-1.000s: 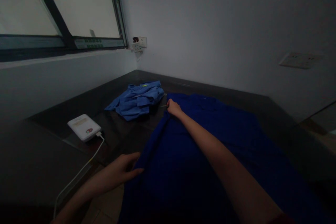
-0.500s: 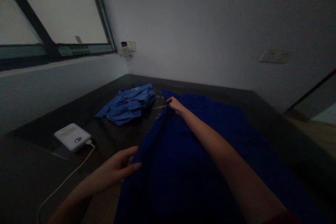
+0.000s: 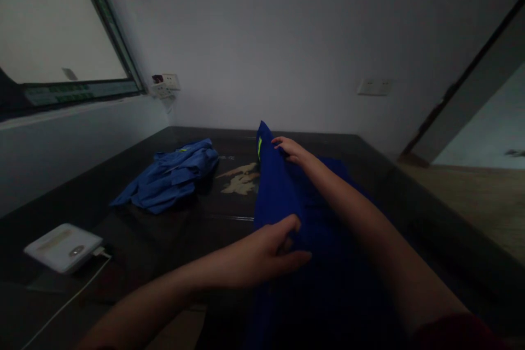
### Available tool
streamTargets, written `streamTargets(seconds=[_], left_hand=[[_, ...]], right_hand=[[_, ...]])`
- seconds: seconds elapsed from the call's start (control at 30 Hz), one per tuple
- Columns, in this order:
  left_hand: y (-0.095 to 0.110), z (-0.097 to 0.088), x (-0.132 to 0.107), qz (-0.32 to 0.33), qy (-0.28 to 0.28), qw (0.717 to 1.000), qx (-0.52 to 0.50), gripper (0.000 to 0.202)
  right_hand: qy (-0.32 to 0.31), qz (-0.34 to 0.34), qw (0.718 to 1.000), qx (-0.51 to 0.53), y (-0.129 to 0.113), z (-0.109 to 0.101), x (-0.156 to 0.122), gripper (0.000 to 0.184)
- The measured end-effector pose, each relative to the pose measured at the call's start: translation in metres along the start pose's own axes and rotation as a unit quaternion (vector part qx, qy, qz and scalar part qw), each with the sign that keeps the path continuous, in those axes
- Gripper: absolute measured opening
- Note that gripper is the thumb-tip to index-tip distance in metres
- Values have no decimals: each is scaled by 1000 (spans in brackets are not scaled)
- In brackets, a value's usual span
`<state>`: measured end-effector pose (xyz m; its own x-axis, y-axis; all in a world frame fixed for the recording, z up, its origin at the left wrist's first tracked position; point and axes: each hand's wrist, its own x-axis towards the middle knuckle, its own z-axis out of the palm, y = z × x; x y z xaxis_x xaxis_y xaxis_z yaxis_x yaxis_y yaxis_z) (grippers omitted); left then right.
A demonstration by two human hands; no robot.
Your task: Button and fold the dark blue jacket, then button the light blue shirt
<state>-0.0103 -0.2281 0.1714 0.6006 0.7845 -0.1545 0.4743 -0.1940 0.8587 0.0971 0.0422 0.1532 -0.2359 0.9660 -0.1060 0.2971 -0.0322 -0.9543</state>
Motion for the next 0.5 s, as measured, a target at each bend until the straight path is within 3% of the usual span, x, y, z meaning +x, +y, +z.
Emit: streamTargets(seconds=[0.2,0.37,0.5], left_hand=[[21,35,76,67,-126,988,-58,24],[13,78,137,43,-241,964,-108,20],[2,119,181,22,-261,964,-51,24]], right_hand=[[67,17,998,0,17,-85,-16,38],[123,47,991,-5,46,-141,-31,35],[162,70,984,-17,73,-174,-41,33]])
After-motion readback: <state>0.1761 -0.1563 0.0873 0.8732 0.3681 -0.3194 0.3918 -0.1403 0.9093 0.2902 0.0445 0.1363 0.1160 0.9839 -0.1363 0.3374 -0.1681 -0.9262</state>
